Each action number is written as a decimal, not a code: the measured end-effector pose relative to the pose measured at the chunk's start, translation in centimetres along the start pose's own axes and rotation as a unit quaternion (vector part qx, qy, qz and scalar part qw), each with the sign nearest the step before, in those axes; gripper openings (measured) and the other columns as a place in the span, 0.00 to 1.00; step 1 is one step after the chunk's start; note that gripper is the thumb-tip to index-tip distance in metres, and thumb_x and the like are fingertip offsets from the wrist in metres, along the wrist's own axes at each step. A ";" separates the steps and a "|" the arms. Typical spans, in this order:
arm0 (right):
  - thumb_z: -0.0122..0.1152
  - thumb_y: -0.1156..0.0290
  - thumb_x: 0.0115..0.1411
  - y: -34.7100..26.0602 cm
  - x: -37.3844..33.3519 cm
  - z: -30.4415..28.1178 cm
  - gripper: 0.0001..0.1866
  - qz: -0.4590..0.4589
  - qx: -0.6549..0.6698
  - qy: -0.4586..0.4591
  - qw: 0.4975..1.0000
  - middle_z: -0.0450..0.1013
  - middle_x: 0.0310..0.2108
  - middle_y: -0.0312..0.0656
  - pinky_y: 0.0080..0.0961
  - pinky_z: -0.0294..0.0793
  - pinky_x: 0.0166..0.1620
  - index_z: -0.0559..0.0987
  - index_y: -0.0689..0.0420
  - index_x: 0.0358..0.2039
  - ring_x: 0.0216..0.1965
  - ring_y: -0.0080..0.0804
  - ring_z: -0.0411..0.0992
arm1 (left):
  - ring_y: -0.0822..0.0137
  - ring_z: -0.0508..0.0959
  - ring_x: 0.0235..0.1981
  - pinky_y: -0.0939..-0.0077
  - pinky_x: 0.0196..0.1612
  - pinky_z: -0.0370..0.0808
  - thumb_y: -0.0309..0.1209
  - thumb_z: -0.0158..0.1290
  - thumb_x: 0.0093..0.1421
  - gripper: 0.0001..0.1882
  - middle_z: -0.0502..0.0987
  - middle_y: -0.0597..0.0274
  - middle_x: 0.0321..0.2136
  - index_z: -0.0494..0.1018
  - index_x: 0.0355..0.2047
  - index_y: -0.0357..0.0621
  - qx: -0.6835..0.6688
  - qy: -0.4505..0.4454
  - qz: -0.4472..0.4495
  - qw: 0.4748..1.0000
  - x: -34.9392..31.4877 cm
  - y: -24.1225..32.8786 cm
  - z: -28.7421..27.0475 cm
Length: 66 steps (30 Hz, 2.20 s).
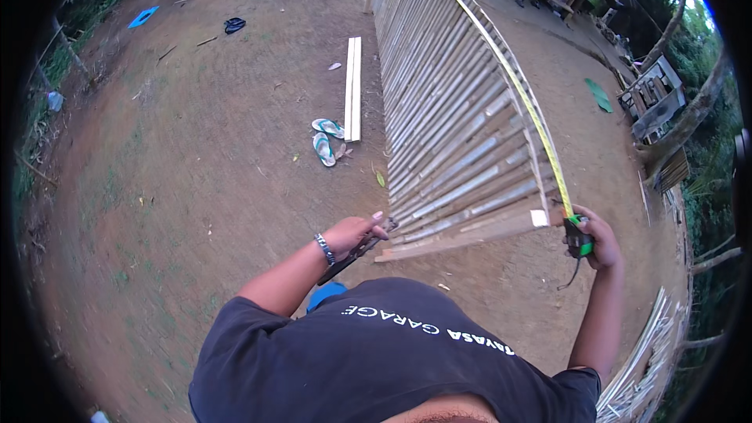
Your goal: The person measures the width of a bamboo fence with a tape measure, uses pliers to tighten wire fasteners on the fence slats, and hammers nails into the wooden frame to secure the bamboo slats.
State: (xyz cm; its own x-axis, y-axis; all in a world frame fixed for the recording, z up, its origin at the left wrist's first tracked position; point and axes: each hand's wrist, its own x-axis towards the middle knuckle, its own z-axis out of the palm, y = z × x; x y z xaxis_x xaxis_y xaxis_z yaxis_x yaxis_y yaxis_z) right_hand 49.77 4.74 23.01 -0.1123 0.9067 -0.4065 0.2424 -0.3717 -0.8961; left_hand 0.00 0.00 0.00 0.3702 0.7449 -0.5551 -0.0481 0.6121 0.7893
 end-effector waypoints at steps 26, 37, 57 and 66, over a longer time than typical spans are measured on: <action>0.57 0.69 0.48 -17.2 26.8 16.2 0.37 0.038 -0.105 0.112 0.987 0.72 0.36 0.41 0.30 0.76 0.37 0.68 0.64 0.61 0.32 0.34 0.75 | 0.73 0.67 0.21 0.75 0.24 0.64 0.58 0.45 0.69 0.31 0.71 0.70 0.21 0.82 0.39 0.41 -0.006 0.087 -0.033 0.996 11.9 14.2 -40.6; 0.56 0.69 0.42 -24.1 41.4 14.9 0.38 0.036 -0.197 0.167 0.965 0.70 0.37 0.37 0.24 0.72 0.38 0.71 0.62 0.59 0.35 0.27 0.70 | 0.73 0.66 0.19 0.75 0.23 0.62 0.56 0.49 0.68 0.28 0.71 0.68 0.20 0.83 0.39 0.42 0.059 0.128 0.002 0.990 28.3 29.3 -50.0; 0.68 0.69 0.45 -30.8 65.2 20.8 0.33 0.007 -0.434 0.323 0.841 0.74 0.42 0.48 0.31 0.74 0.49 0.73 0.61 0.54 0.44 0.38 0.75 | 0.75 0.65 0.18 0.76 0.21 0.60 0.54 0.48 0.69 0.29 0.71 0.69 0.19 0.83 0.41 0.38 0.034 0.090 -0.099 0.990 48.2 47.7 -74.7; 0.63 0.74 0.44 -34.1 75.2 24.5 0.31 0.095 -0.453 0.384 0.799 0.71 0.51 0.55 0.35 0.69 0.59 0.75 0.59 0.53 0.55 0.53 0.70 | 0.73 0.67 0.15 0.74 0.18 0.63 0.52 0.50 0.68 0.25 0.70 0.70 0.16 0.82 0.35 0.43 0.175 0.155 -0.070 0.970 54.3 60.5 -93.8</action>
State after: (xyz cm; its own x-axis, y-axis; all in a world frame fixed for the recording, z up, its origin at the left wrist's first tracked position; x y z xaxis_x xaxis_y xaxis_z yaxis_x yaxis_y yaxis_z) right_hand 9.46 80.75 18.64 0.5493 0.8354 0.0206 0.8220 -0.5358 -0.1930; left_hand -69.77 102.35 -7.04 0.0512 0.7377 -0.6732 0.3204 0.6263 0.7107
